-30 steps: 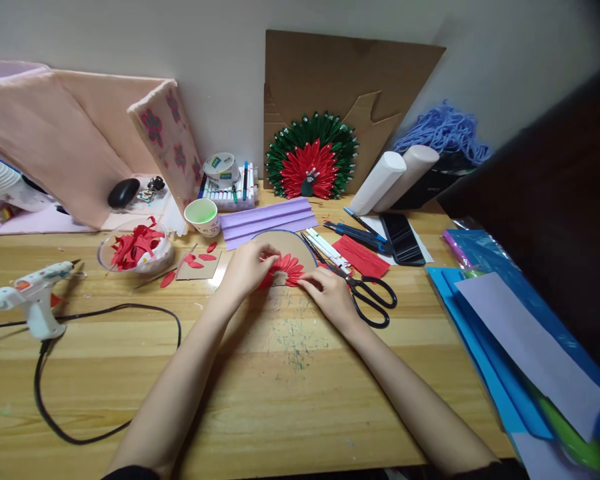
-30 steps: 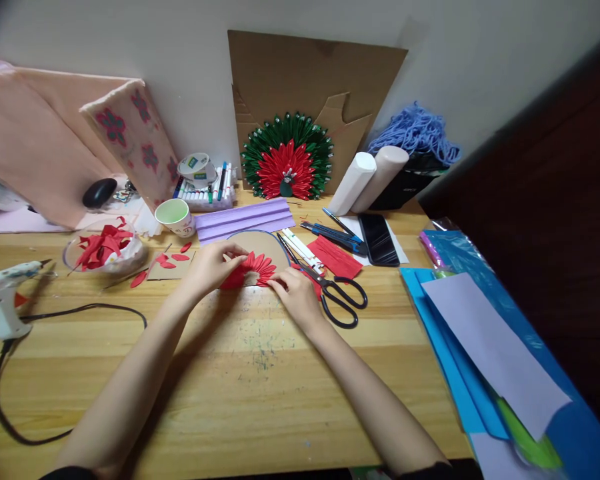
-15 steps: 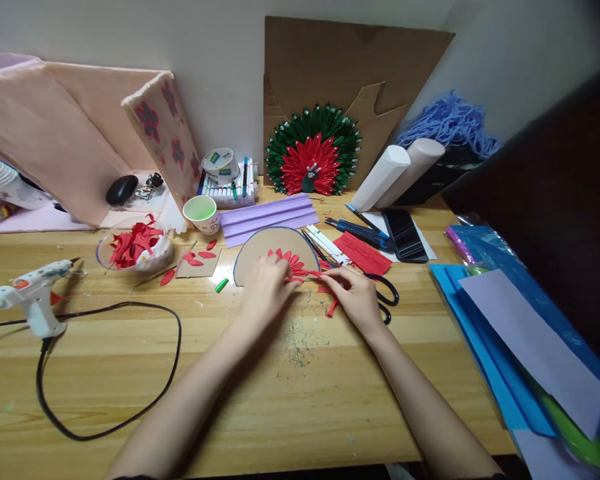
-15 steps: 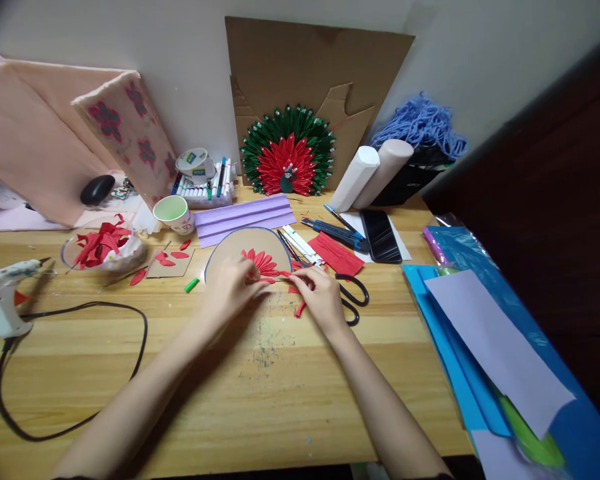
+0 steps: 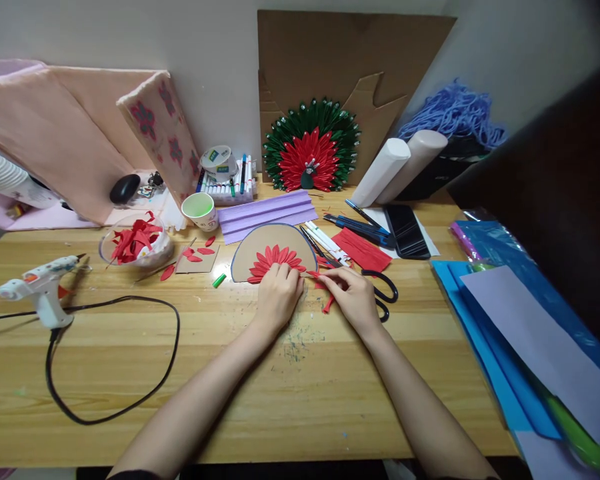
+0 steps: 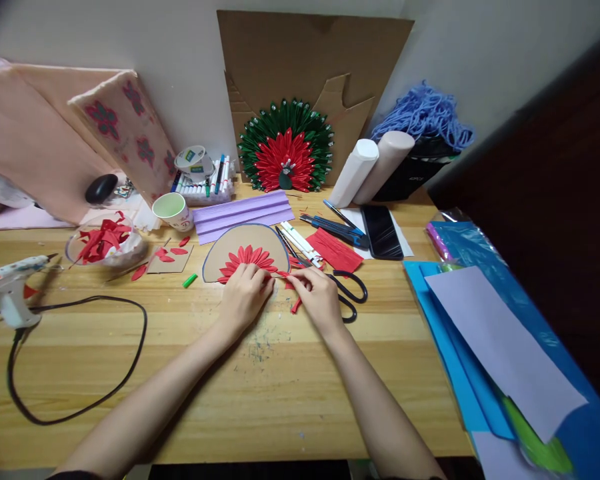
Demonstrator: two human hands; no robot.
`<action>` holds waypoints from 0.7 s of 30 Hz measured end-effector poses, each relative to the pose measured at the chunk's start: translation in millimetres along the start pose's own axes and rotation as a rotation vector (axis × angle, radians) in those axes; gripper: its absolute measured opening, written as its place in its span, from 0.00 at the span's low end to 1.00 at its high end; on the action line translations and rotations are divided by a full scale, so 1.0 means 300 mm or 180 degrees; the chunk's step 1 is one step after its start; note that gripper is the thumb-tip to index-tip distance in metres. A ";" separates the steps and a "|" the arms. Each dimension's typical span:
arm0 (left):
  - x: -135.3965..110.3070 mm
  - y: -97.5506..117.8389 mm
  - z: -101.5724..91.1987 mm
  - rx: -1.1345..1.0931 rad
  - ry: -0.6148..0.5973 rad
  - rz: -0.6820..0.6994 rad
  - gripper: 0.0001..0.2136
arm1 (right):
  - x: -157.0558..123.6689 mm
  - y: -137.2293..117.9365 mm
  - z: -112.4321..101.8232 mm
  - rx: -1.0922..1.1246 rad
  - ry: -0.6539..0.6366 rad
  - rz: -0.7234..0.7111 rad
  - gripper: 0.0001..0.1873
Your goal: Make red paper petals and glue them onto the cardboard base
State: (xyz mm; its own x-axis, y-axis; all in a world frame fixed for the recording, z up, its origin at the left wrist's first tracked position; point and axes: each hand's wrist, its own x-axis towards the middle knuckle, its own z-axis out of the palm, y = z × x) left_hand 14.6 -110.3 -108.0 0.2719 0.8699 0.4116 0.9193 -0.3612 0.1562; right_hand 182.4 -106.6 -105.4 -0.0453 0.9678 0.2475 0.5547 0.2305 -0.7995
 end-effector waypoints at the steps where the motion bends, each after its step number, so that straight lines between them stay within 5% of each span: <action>1: -0.001 0.001 0.005 0.0013 0.0060 0.0006 0.09 | 0.000 0.000 -0.002 -0.0016 0.0009 -0.0003 0.07; 9: -0.010 -0.003 0.023 0.0021 0.0443 0.0077 0.10 | 0.003 -0.001 -0.003 -0.0070 0.0015 -0.0074 0.07; 21: -0.004 -0.003 0.015 0.0028 0.0297 0.0159 0.10 | 0.001 0.007 0.000 -0.0161 -0.0076 -0.0111 0.05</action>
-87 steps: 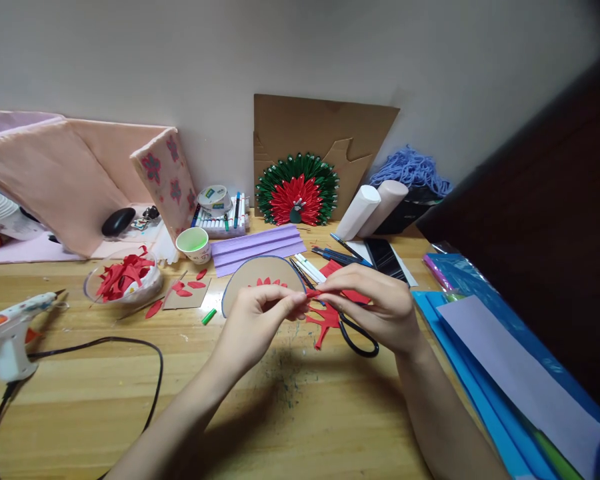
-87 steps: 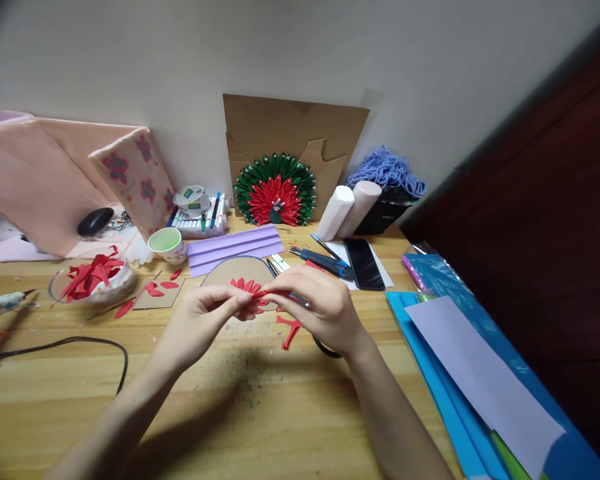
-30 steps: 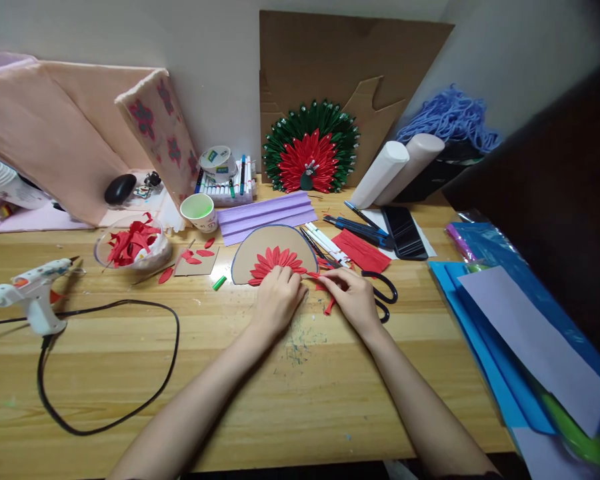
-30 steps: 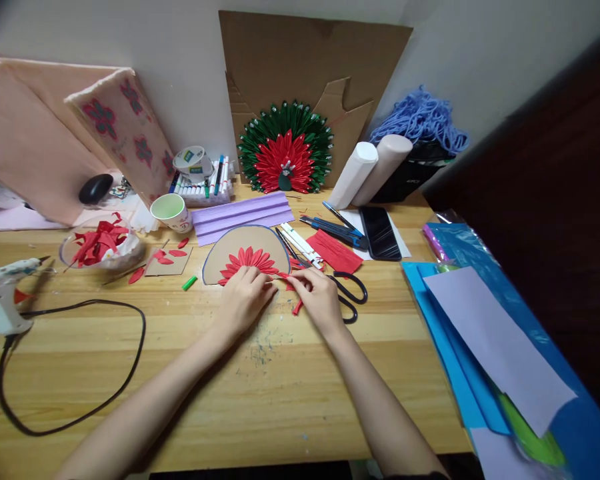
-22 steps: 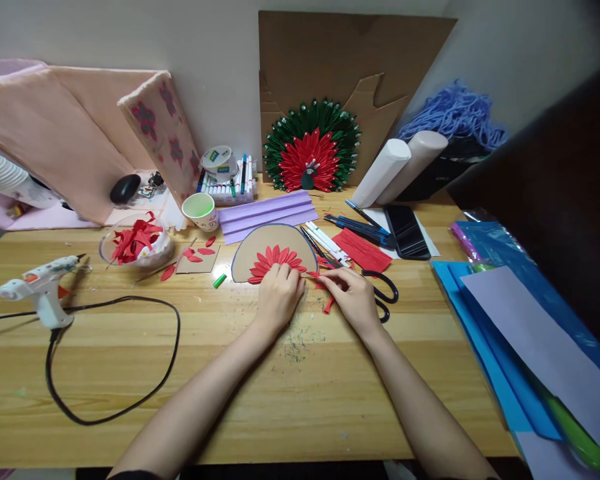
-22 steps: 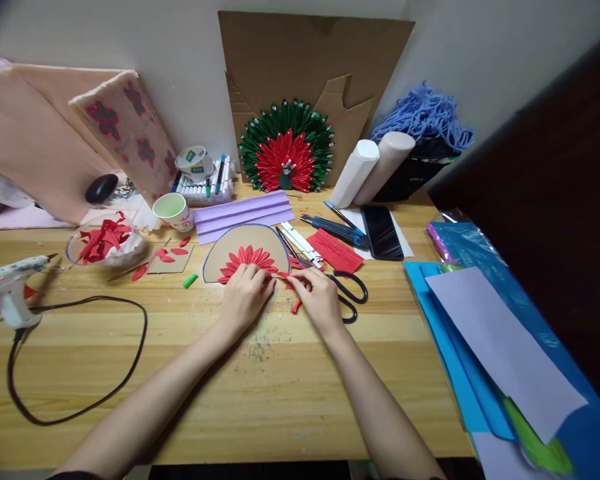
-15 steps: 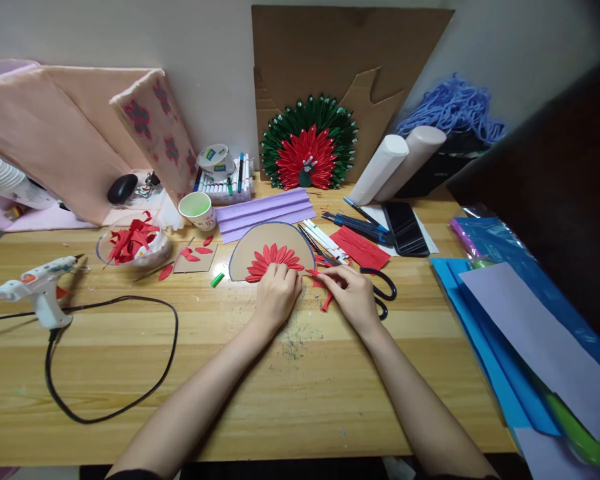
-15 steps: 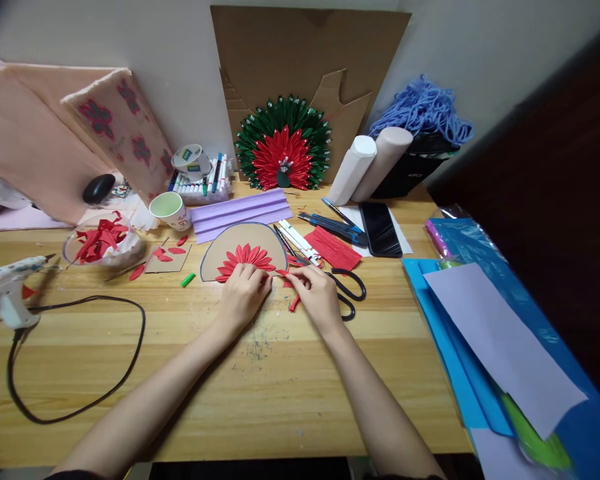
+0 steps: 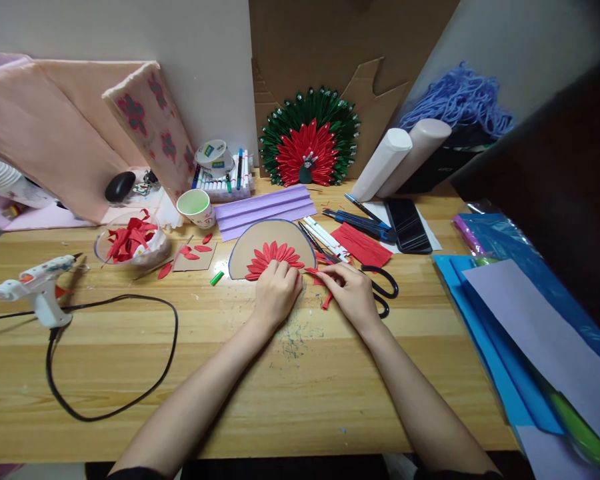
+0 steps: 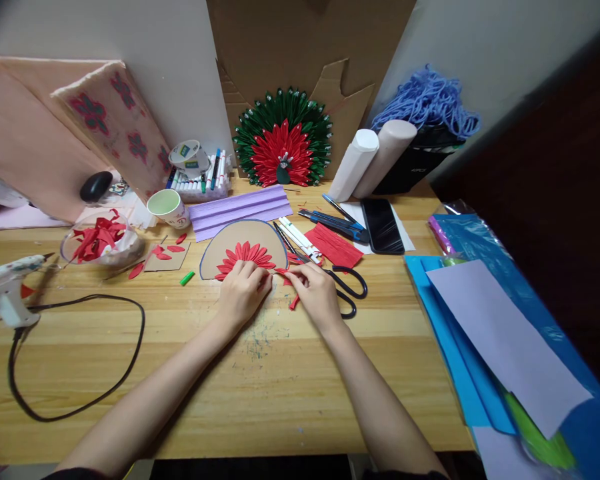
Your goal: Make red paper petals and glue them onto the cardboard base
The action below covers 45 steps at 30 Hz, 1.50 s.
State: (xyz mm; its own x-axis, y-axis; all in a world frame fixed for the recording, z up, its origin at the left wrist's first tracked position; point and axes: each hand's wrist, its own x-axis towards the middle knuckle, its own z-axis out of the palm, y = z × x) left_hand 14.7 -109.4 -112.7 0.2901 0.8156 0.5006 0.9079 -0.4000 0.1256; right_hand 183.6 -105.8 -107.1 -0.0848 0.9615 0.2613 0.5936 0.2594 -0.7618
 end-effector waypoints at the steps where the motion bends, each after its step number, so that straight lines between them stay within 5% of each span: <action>1: 0.001 0.001 0.001 0.0025 0.0009 0.0013 0.10 | -0.001 0.000 0.000 0.0004 -0.0003 0.0003 0.05; 32: -0.054 -0.017 -0.063 -0.0803 -0.0132 -0.1156 0.03 | 0.003 -0.009 0.025 -0.0073 -0.0352 -0.0209 0.08; 45: -0.020 0.020 -0.028 -0.0382 -0.0190 -0.0612 0.07 | 0.019 -0.002 0.030 -0.0269 -0.0518 -0.0456 0.07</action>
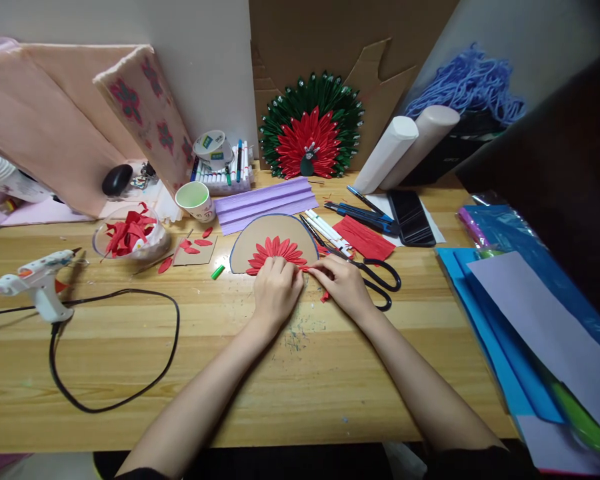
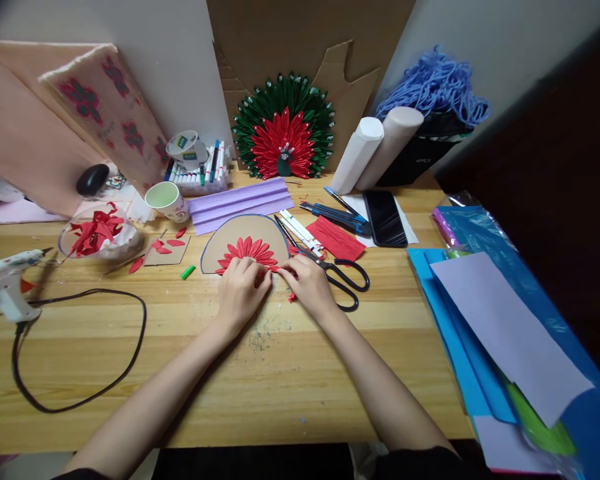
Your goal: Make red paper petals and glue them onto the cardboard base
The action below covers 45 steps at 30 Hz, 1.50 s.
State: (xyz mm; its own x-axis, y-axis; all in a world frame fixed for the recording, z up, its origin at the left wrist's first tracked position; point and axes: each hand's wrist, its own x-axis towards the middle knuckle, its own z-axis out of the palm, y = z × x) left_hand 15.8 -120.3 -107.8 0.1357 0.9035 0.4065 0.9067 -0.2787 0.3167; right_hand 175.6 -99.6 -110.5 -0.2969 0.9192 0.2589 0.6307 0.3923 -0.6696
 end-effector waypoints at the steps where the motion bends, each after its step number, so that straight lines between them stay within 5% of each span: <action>1: -0.001 -0.001 0.000 -0.0011 0.0002 -0.0040 0.06 | 0.000 0.001 -0.001 -0.0004 -0.0006 0.0006 0.07; 45: -0.072 0.012 -0.023 -0.0696 -0.0014 -0.0747 0.02 | 0.014 -0.034 0.044 -0.0001 -0.0025 -0.0099 0.05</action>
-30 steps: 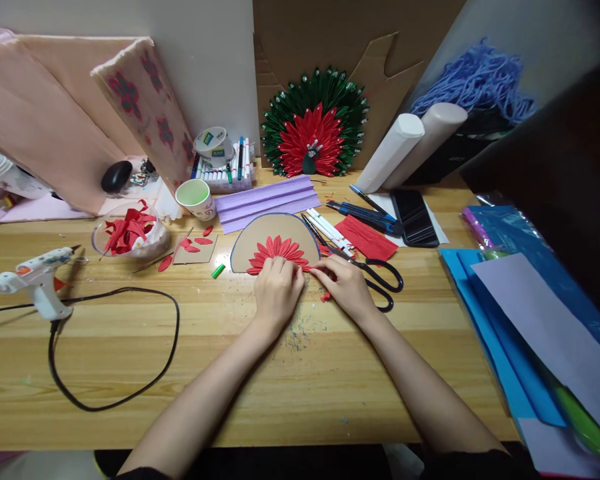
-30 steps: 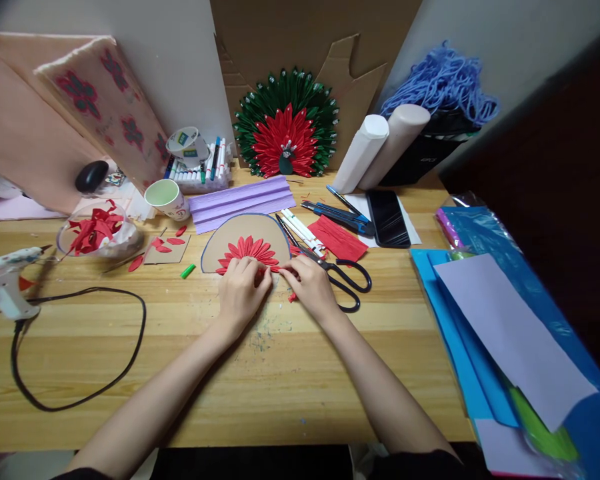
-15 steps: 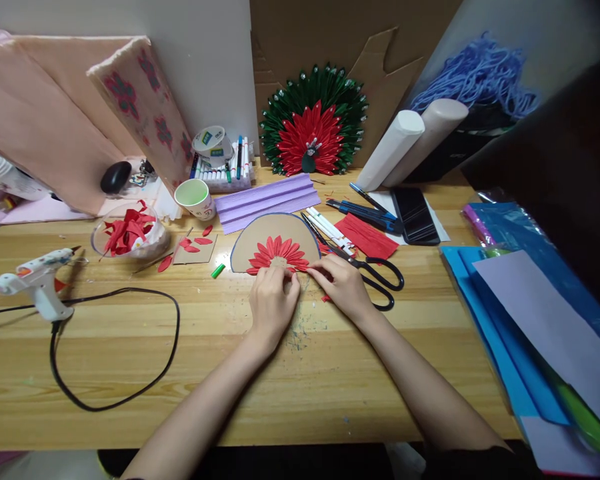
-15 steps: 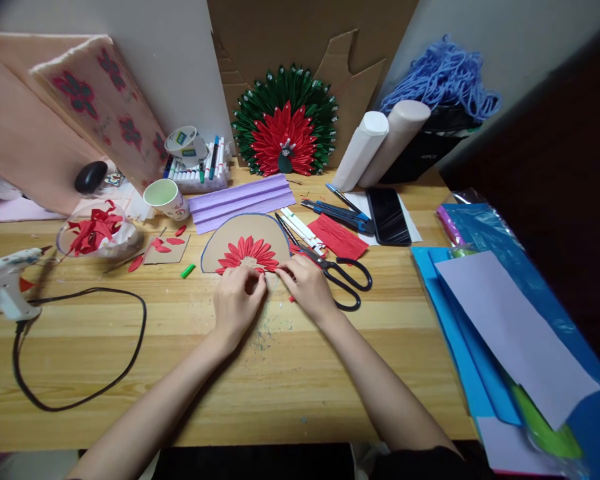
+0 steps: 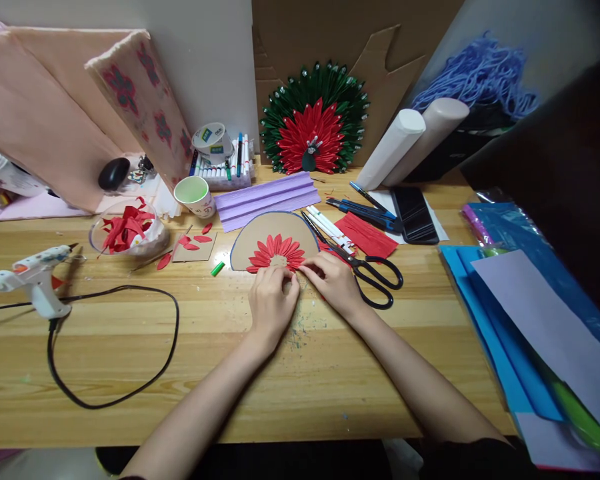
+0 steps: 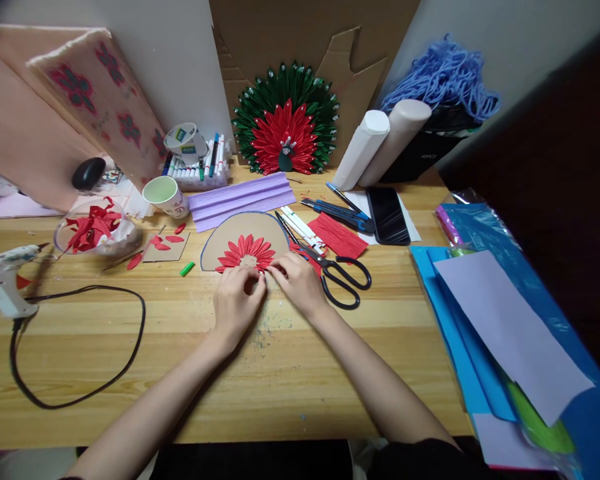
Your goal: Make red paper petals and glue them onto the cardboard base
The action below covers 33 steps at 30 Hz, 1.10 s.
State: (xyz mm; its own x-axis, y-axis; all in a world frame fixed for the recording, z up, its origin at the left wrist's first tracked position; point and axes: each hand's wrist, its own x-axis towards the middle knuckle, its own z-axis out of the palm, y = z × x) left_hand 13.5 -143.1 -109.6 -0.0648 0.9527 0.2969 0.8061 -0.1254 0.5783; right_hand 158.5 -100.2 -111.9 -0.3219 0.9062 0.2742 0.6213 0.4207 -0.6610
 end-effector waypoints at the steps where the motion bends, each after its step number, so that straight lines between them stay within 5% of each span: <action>1: -0.001 0.000 0.000 -0.0013 0.0002 0.0000 0.02 | 0.000 -0.001 0.001 -0.0030 -0.0007 -0.0016 0.05; 33: -0.001 0.001 0.005 -0.0083 -0.0026 -0.0054 0.05 | -0.011 -0.006 -0.004 -0.0776 -0.0127 -0.0689 0.10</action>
State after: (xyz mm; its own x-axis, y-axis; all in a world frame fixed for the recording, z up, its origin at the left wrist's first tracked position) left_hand 14.7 -143.1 -110.6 -0.0735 0.9570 0.2806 0.7892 -0.1162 0.6030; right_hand 159.4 -104.0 -110.7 -0.4899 0.7943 0.3592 0.6866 0.6055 -0.4025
